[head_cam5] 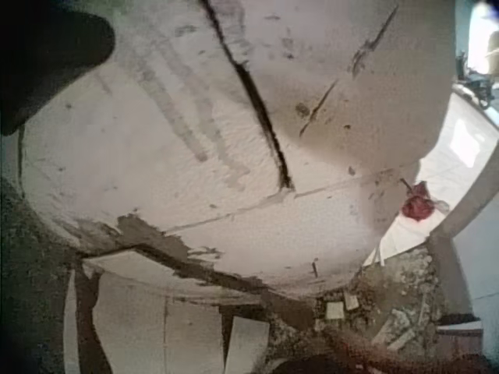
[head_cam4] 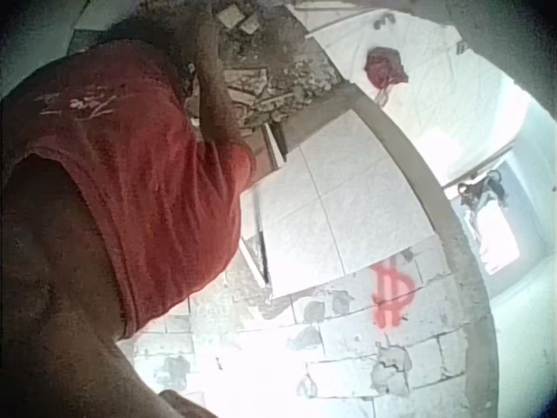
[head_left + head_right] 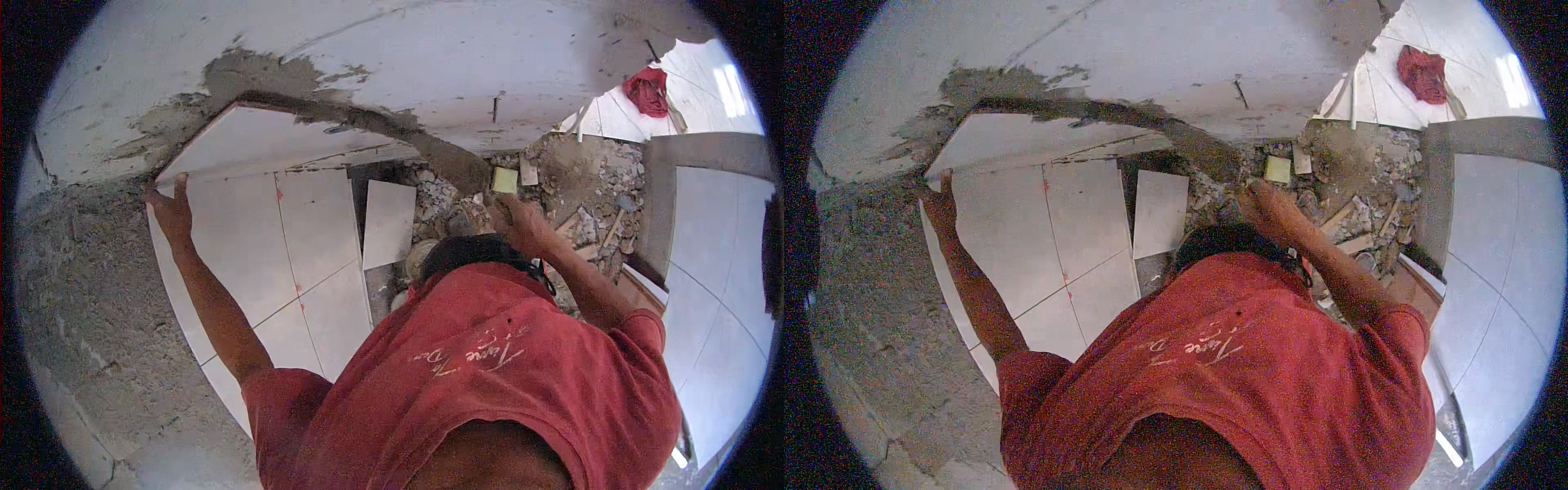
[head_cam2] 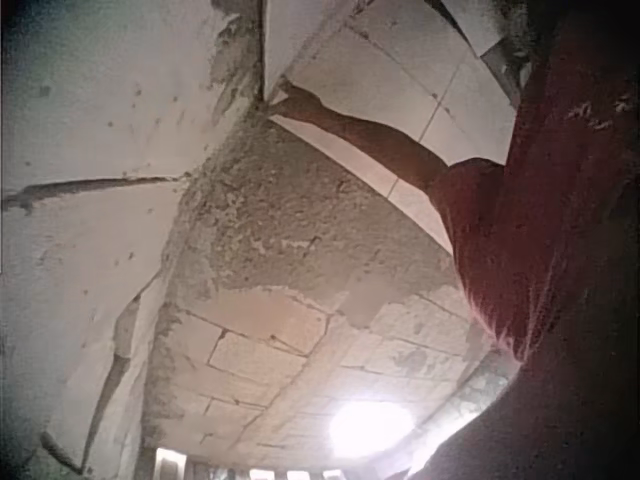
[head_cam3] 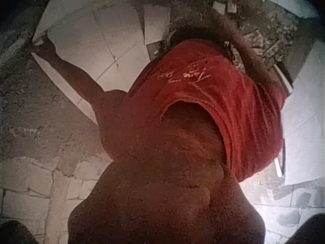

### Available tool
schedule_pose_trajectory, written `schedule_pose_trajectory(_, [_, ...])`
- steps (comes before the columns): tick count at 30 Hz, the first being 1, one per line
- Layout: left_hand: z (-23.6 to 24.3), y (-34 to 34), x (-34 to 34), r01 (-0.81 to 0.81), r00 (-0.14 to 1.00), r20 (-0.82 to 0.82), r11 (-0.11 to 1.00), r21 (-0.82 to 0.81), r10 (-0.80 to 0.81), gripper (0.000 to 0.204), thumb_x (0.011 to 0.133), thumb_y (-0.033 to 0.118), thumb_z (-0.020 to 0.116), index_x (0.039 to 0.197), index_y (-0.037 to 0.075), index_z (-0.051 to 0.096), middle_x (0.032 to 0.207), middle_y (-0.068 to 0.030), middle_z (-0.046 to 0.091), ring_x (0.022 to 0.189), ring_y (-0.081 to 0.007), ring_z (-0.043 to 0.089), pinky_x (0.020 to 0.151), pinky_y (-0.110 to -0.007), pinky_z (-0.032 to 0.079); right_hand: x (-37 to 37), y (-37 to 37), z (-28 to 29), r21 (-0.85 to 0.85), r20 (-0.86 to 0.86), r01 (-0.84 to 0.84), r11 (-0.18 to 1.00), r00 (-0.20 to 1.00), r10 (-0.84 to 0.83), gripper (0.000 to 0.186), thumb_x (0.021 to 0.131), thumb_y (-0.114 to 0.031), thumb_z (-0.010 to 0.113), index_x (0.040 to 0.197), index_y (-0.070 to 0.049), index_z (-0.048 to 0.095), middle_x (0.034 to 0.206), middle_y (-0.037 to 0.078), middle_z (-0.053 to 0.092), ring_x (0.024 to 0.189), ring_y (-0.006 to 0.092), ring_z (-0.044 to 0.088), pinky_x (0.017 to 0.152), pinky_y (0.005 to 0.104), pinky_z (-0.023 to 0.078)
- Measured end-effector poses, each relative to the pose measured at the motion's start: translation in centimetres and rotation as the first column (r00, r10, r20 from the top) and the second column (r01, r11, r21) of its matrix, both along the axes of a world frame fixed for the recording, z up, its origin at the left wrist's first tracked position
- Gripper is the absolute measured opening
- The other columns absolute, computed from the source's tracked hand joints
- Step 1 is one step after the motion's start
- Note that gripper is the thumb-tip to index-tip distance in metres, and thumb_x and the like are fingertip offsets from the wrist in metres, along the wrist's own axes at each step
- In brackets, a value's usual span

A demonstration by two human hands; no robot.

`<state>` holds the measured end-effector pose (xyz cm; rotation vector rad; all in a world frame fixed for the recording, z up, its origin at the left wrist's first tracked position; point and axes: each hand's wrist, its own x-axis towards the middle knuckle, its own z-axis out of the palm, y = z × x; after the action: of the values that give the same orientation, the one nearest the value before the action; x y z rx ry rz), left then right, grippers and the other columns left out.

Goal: Applying grout or mortar to a wall gap between tiles using a trowel and smoothing it by hand.

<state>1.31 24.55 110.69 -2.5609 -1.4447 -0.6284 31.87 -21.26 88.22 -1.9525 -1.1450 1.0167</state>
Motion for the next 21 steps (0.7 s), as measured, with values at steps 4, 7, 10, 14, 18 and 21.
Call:
schedule_pose_trajectory(4, [0.1,-0.1,-0.3,-0.143,0.990,-0.022,0.989,-0.038,0.142,0.103,0.073,0.059,0.058,0.132,-0.011,0.011,0.135,-0.0330,0.019,0.128,-0.0394,0.019,0.106,-0.041,0.020,-1.4,1.7,0.8,-0.010,-0.038,0.007,1.000,0.999,-0.008,0.035,0.083,-0.023,0.052,0.108,0.002,0.048,0.091,0.025,0.057,0.087,0.0413,0.055,0.073,0.0443,0.043])
schedule_pose_trajectory(7, [0.9,-1.2,-0.1,-0.058,0.997,0.048,0.997,-0.059,0.061,0.102,0.074,0.059,0.056,0.132,-0.012,0.010,0.134,-0.0341,0.018,0.128,-0.0396,0.018,0.106,-0.041,0.020,-2.1,3.6,-3.0,-0.060,0.253,-0.172,0.983,0.950,0.182,0.034,0.084,-0.023,0.048,0.104,0.004,0.047,0.090,0.026,0.056,0.086,0.0405,0.055,0.075,0.0439,0.043])
schedule_pose_trajectory(10, [-1.5,0.4,0.0,0.093,0.994,0.058,0.996,0.015,-0.093,0.100,0.075,0.058,0.055,0.132,-0.012,0.012,0.135,-0.0332,0.019,0.128,-0.0396,0.020,0.105,-0.043,0.023,-2.4,5.5,1.6,-0.187,0.325,-0.218,0.958,0.907,0.270,0.031,0.083,-0.021,0.048,0.099,0.005,0.049,0.094,0.025,0.055,0.088,0.0391,0.054,0.076,0.0435,0.044])
schedule_pose_trajectory(14, [-2.1,1.5,-0.9,0.132,0.990,0.044,0.986,0.104,-0.138,0.097,0.076,0.058,0.055,0.131,-0.011,0.014,0.135,-0.0308,0.020,0.128,-0.0394,0.019,0.103,-0.044,0.025,-2.4,5.8,0.6,-0.039,0.581,-0.332,0.942,0.760,0.292,0.027,0.081,-0.019,0.050,0.095,0.004,0.052,0.101,0.024,0.054,0.090,0.0382,0.054,0.077,0.0432,0.045])
schedule_pose_trajectory(18, [-2.6,2.1,-1.2,0.201,0.974,0.097,0.979,0.043,-0.205,0.094,0.077,0.059,0.052,0.132,-0.009,0.017,0.136,-0.0289,0.020,0.128,-0.0390,0.019,0.104,-0.045,0.025,-2.5,6.1,9.7,-0.336,0.728,-0.468,0.818,0.422,0.540,0.028,0.082,-0.017,0.051,0.101,0.004,0.053,0.103,0.021,0.055,0.089,0.0357,0.056,0.075,0.0392,0.046])
schedule_pose_trajectory(21, [-4.9,2.9,-2.1,0.118,0.980,0.135,0.970,0.213,-0.148,0.053,0.079,0.029,0.064,0.118,-0.001,0.044,0.122,-0.0208,0.042,0.118,-0.0354,0.035,0.103,-0.047,0.022,-3.9,6.1,14.8,-0.059,0.284,-0.128,0.990,0.949,0.140,0.038,0.084,-0.024,0.055,0.111,0.003,0.050,0.082,0.013,0.060,0.067,0.0207,0.057,0.062,0.0332,0.046])
